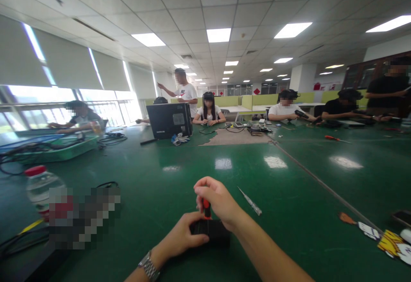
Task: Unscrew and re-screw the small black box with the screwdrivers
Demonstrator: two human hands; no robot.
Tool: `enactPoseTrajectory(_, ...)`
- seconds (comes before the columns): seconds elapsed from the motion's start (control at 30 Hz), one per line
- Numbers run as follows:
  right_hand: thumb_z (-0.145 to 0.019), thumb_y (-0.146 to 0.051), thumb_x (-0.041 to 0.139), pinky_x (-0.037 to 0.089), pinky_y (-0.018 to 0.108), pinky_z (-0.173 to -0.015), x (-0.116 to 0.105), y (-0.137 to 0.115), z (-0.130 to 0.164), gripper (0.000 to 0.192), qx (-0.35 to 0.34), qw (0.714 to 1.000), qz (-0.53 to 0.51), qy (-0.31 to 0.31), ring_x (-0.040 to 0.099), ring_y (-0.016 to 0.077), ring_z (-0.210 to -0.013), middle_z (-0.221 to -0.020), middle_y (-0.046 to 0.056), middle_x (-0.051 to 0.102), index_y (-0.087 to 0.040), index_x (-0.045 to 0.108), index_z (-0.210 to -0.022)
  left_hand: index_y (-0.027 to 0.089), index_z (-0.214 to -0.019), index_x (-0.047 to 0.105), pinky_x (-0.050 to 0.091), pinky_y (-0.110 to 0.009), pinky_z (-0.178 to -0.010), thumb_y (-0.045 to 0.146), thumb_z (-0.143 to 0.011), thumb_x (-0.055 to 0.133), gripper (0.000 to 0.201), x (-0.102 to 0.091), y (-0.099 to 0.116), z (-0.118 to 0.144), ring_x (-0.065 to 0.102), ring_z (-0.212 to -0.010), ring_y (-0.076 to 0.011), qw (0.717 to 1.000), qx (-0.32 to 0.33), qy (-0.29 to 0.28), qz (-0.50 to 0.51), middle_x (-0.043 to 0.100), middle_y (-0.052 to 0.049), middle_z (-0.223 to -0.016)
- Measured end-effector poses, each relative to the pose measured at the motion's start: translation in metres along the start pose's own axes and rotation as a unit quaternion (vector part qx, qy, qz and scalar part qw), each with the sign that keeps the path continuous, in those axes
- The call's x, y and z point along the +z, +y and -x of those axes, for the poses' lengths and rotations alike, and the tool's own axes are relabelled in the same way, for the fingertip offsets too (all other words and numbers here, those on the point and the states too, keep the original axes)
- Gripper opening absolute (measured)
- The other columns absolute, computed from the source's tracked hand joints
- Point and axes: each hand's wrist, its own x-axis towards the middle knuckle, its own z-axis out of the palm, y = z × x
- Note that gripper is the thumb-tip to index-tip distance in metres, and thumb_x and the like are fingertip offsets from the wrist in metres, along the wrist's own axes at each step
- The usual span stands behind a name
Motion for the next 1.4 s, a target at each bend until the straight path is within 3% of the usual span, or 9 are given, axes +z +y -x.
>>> enactPoseTrajectory(0.3,-0.076,-0.033,0.062,0.041,0.026,-0.059,-0.001,0.0,0.0,0.021,-0.001,1.0,-0.016,-0.017,0.051,0.0106,-0.054,-0.059,-0.005,0.054,-0.018,0.054,-0.089,0.017,-0.108,0.066,0.043,-0.025,-0.072,0.034,-0.069,0.075,0.044,0.0,-0.001,0.0,0.056,-0.08,-0.0188,1.0,0.001,0.005,-0.006,0.066,-0.003,-0.095)
enactPoseTrajectory(0.43,-0.071,-0.03,0.068,0.041,0.025,-0.061,-0.002,0.001,-0.001,0.028,-0.023,0.999,-0.006,0.032,0.055,0.0107,-0.06,-0.067,-0.004,0.058,-0.018,0.054,-0.092,0.017,-0.109,0.066,0.043,-0.025,-0.07,0.035,-0.069,0.074,0.045,0.0,-0.001,0.0,0.056,-0.079,-0.0185,1.0,-0.012,0.0,-0.01,0.066,-0.002,-0.093)
enactPoseTrajectory(0.67,-0.071,-0.033,0.068,0.04,0.025,-0.059,-0.002,0.001,-0.001,0.026,-0.026,0.999,0.005,0.034,0.053,0.0105,-0.056,-0.062,-0.005,0.057,-0.018,0.054,-0.088,0.018,-0.108,0.067,0.044,-0.026,-0.072,0.032,-0.067,0.074,0.044,0.001,0.0,0.0,0.058,-0.081,-0.019,1.0,-0.008,0.009,-0.01,0.068,-0.002,-0.096)
enactPoseTrajectory(0.8,-0.075,-0.035,0.061,0.04,0.026,-0.057,-0.002,0.001,0.0,0.019,0.001,1.0,-0.001,-0.008,0.047,0.0096,-0.047,-0.051,-0.006,0.052,-0.018,0.054,-0.083,0.018,-0.107,0.067,0.043,-0.025,-0.072,0.03,-0.067,0.075,0.042,0.001,0.0,0.0,0.057,-0.081,-0.0188,1.0,0.001,0.011,0.0,0.067,-0.002,-0.095)
enactPoseTrajectory(0.93,-0.071,-0.032,0.067,0.038,0.024,-0.056,-0.002,0.0,0.0,0.024,-0.022,0.999,0.012,0.028,0.051,0.01,-0.055,-0.061,-0.005,0.056,-0.019,0.055,-0.087,0.018,-0.108,0.067,0.042,-0.024,-0.068,0.032,-0.067,0.076,0.044,0.001,-0.001,0.0,0.056,-0.077,-0.0177,1.0,-0.012,0.008,-0.007,0.066,-0.001,-0.09)
enactPoseTrajectory(1.1,-0.076,-0.033,0.062,0.041,0.026,-0.061,-0.001,-0.001,-0.001,0.019,-0.008,1.0,-0.015,-0.01,0.051,0.0107,-0.055,-0.059,-0.004,0.055,-0.018,0.056,-0.086,0.018,-0.108,0.067,0.043,-0.024,-0.07,0.034,-0.068,0.075,0.044,0.001,-0.002,0.0,0.056,-0.078,-0.0179,1.0,-0.003,0.007,-0.001,0.066,-0.002,-0.092)
enactPoseTrajectory(1.2,-0.073,-0.032,0.065,0.041,0.025,-0.059,-0.001,0.0,-0.001,0.021,-0.028,0.999,0.005,0.02,0.052,0.0109,-0.057,-0.062,-0.004,0.056,-0.018,0.057,-0.085,0.018,-0.107,0.067,0.042,-0.024,-0.067,0.033,-0.068,0.076,0.042,0.001,-0.002,0.0,0.055,-0.076,-0.0169,1.0,-0.004,0.008,0.002,0.066,-0.001,-0.089)
enactPoseTrajectory(1.3,-0.081,-0.037,0.055,0.039,0.026,-0.055,-0.004,0.001,0.0,0.021,-0.005,0.999,0.033,-0.031,0.049,0.0116,-0.051,-0.054,-0.003,0.052,-0.017,0.06,-0.077,0.018,-0.105,0.068,0.042,-0.023,-0.069,0.03,-0.069,0.076,0.039,0.0,-0.001,0.0,0.055,-0.077,-0.0166,1.0,0.007,0.007,0.01,0.066,0.0,-0.09)
enactPoseTrajectory(1.4,-0.083,-0.04,0.055,0.038,0.026,-0.059,-0.011,0.0,-0.002,0.026,-0.07,0.98,0.185,0.003,0.051,0.013,-0.06,-0.064,0.0,0.058,-0.018,0.065,-0.074,0.018,-0.107,0.067,0.042,-0.023,-0.068,0.031,-0.069,0.076,0.042,0.0,-0.001,0.0,0.056,-0.076,-0.017,1.0,-0.005,0.004,0.0,0.066,-0.001,-0.091)
